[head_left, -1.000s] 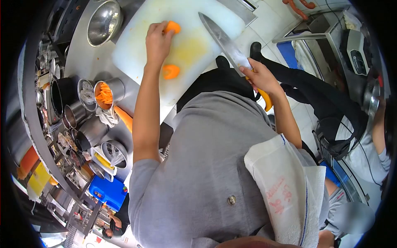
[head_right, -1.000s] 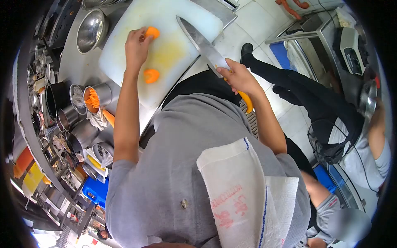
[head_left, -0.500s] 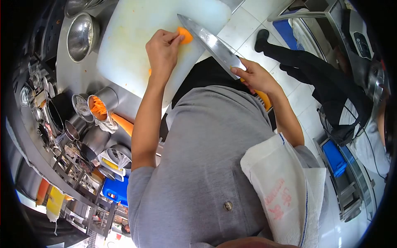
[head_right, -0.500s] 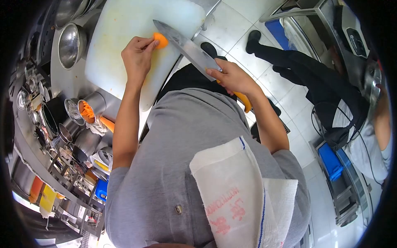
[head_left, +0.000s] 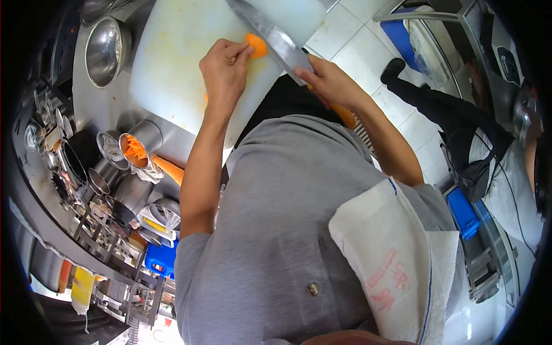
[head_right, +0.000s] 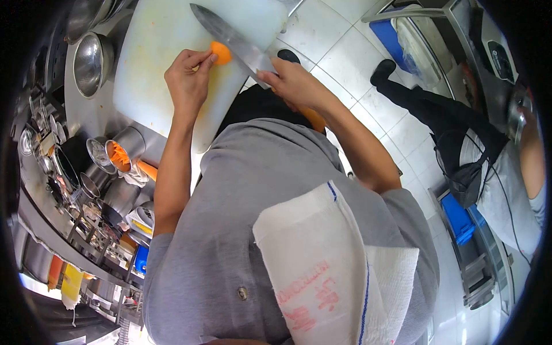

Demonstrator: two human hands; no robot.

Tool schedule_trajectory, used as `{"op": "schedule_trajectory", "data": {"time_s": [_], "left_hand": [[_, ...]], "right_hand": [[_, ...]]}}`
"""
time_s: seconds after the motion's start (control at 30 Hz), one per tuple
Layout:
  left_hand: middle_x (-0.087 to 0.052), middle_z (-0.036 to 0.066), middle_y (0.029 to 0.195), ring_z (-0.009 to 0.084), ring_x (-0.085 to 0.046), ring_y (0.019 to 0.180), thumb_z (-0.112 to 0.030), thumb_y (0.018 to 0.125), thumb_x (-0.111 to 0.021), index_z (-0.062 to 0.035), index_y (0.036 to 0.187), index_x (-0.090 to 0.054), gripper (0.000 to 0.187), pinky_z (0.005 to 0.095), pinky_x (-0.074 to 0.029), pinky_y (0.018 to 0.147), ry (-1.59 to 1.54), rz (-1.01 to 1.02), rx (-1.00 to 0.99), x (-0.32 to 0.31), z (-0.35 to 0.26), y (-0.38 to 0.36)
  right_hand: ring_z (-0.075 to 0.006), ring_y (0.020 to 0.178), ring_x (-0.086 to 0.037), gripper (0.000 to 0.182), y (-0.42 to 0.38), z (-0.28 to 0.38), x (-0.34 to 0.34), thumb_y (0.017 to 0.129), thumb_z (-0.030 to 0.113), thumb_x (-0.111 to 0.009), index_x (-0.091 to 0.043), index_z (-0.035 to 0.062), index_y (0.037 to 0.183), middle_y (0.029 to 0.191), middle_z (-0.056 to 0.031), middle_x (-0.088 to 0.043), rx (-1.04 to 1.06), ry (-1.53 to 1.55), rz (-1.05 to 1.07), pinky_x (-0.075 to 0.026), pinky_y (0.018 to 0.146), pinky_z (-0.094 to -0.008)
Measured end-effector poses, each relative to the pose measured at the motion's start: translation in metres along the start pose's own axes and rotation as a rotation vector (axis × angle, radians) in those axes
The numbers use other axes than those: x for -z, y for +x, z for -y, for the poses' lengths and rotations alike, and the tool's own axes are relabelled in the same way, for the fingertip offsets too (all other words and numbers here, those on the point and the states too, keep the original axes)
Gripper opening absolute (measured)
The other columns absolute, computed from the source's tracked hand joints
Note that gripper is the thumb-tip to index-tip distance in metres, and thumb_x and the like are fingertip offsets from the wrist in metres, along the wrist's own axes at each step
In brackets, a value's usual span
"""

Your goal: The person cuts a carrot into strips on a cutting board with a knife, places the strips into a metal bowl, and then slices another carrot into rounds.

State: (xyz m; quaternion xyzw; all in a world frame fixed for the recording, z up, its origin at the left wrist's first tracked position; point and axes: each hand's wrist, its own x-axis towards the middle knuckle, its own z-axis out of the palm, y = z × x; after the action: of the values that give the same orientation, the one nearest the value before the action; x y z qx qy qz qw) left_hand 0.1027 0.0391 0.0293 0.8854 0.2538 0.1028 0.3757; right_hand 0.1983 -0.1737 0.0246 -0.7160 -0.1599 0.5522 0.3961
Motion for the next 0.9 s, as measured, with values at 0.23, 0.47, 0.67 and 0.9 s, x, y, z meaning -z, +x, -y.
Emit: {"op": "schedule_trajectory", "data": {"time_s": [0.23,0.47,0.67,0.9], "left_hand": [[-0.068,0.008,0.079,0.0146,-0.064,0.067,-0.007,0.082,-0.077,0.0010,0.092,-0.076,0.012,0.0258,-0.050,0.064,-0.022,-0.041,0.014,-0.002,0.002,-0.002],[-0.066,0.007,0.074,0.0146,-0.062,0.063,-0.007,0.082,-0.078,0.0007,0.089,-0.075,0.011,0.0268,-0.049,0.061,0.050,-0.042,-0.039,-0.003,0.002,-0.002],[-0.065,0.007,0.072,0.0139,-0.059,0.061,-0.008,0.081,-0.079,0.0000,0.089,-0.076,0.011,0.0271,-0.048,0.060,0.044,-0.074,-0.066,-0.006,0.007,-0.003],[-0.065,0.007,0.073,0.0135,-0.058,0.061,-0.008,0.081,-0.078,0.0001,0.089,-0.076,0.011,0.0263,-0.047,0.060,0.017,-0.074,-0.049,-0.006,0.010,-0.004]], "right_hand": [[-0.0167,0.045,-0.055,0.037,-0.024,-0.036,0.003,0.104,0.038,-0.050,-0.049,0.0011,0.098,0.063,-0.0076,-0.054,0.058,-0.074,-0.018,-0.041,0.038,-0.0316],[-0.0195,0.045,-0.057,0.039,-0.001,0.011,-0.008,0.103,0.039,-0.051,-0.049,0.0003,0.100,0.065,-0.0096,-0.057,-0.013,-0.060,-0.015,-0.044,0.040,-0.0329],[-0.0157,0.040,-0.053,0.038,-0.024,-0.028,-0.009,0.104,0.039,-0.049,-0.050,0.0022,0.095,0.066,-0.0074,-0.056,0.091,-0.162,-0.087,-0.043,0.041,-0.0301],[-0.0168,0.043,-0.055,0.038,0.003,0.012,-0.023,0.103,0.039,-0.050,-0.054,0.0008,0.105,0.068,-0.0096,-0.060,0.001,-0.129,-0.055,-0.044,0.043,-0.0307]]}}
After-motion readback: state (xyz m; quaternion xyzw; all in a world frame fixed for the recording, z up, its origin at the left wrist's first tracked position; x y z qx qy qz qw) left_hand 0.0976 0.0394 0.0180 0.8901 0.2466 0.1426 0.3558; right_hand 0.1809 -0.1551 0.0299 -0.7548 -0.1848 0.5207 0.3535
